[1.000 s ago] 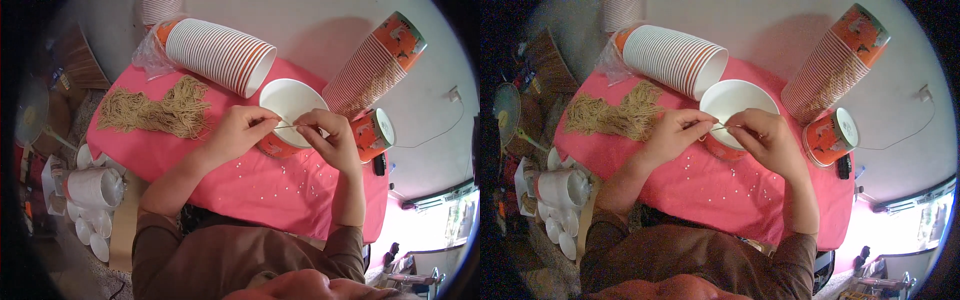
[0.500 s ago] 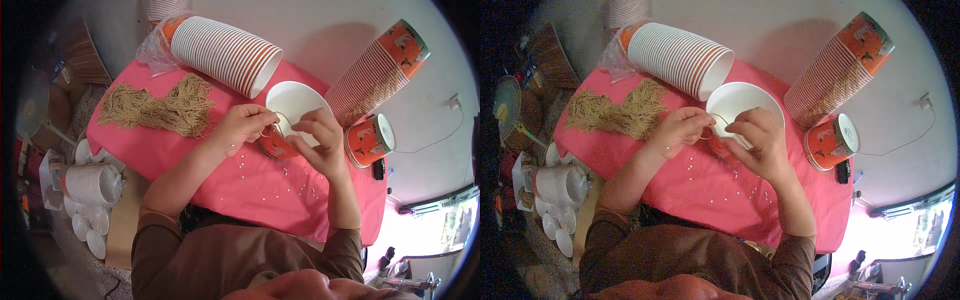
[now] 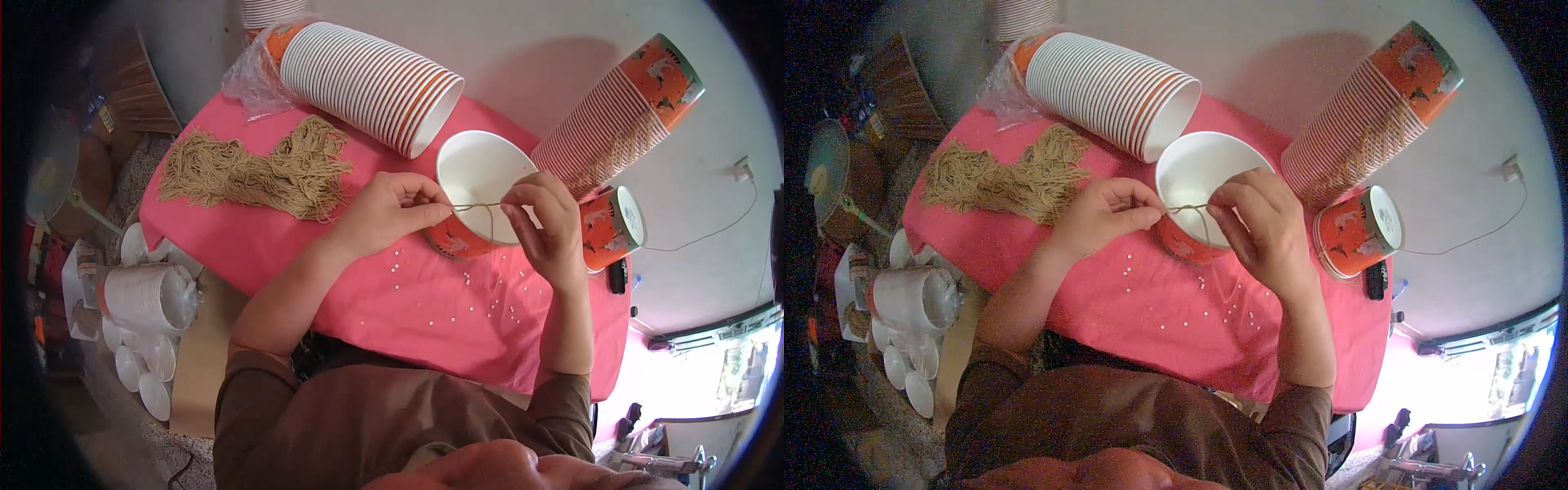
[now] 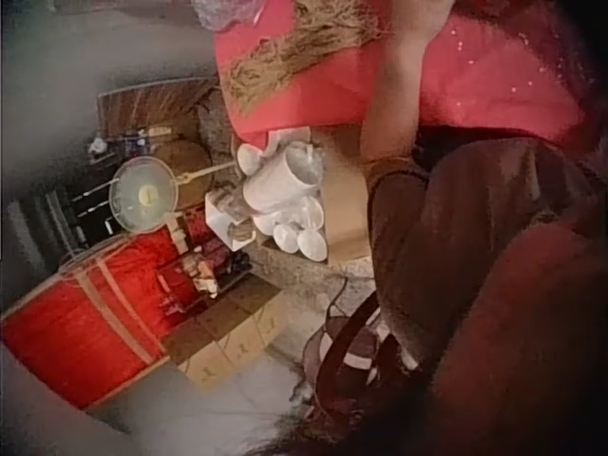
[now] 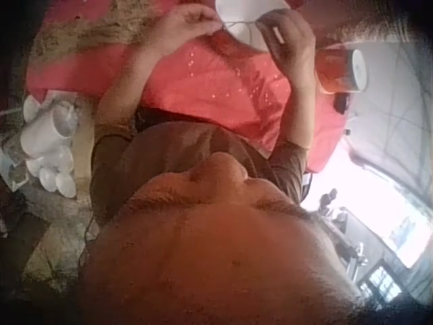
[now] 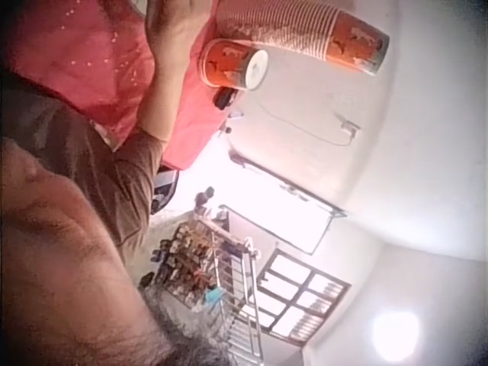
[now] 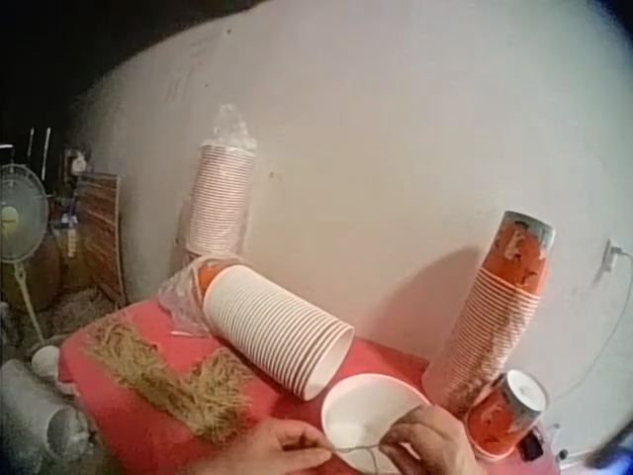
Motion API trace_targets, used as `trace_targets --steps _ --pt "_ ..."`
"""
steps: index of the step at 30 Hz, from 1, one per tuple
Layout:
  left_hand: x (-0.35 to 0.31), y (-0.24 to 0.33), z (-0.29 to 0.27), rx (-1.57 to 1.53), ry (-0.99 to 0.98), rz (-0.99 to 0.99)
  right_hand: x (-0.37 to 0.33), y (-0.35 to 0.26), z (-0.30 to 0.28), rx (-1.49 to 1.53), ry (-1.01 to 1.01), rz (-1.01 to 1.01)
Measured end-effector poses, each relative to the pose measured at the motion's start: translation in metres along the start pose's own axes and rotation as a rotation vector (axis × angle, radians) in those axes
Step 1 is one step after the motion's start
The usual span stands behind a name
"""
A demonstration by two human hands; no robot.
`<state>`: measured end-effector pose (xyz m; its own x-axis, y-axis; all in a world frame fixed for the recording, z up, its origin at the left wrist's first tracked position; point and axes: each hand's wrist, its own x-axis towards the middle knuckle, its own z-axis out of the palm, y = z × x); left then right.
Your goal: Secure rubber bands around paper tubs as part of a packaging process.
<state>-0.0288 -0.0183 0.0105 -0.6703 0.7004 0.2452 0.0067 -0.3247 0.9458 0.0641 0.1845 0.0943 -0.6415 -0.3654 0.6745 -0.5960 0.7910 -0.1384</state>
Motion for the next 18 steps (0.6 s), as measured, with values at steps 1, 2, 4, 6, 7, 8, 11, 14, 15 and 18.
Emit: trace_targets --steps 1,2,4,6,7,8,11,14,15,18 --pt "0.000 -0.001 0.001 0.063 -0.011 0.040 0.001 -0.001 -0.001 0.027 -0.026 -0.001" --pt "-0.001 -0.001 0.002 0.063 -0.014 0.038 0.002 -0.002 0.000 0.049 -0.052 -0.016" --pt "-0.002 0.003 0.005 0.021 -0.001 0.044 0.005 -0.006 0.004 0.050 -0.090 -0.038" --pt "-0.004 0.004 0.007 -0.026 -0.008 0.025 0.009 -0.008 0.010 0.052 -0.097 -0.038" --pt "-0.004 0.005 0.007 -0.073 -0.010 0.008 0.012 -0.009 0.013 0.056 -0.106 -0.042" --pt "-0.005 0.006 0.007 -0.072 -0.014 0.006 0.012 -0.006 0.017 0.046 -0.085 -0.053" --pt "-0.007 0.008 0.006 -0.154 -0.051 -0.084 0.012 -0.006 0.019 0.024 -0.096 -0.053" --pt "-0.008 0.006 0.008 -0.231 -0.087 -0.109 0.013 -0.008 0.020 0.013 -0.086 -0.066" --pt "-0.007 0.004 0.013 -0.207 -0.040 -0.066 0.013 -0.008 0.022 0.015 -0.087 -0.065" --pt "-0.006 -0.003 0.016 -0.173 0.013 0.006 0.009 -0.005 0.026 0.085 -0.079 -0.034"
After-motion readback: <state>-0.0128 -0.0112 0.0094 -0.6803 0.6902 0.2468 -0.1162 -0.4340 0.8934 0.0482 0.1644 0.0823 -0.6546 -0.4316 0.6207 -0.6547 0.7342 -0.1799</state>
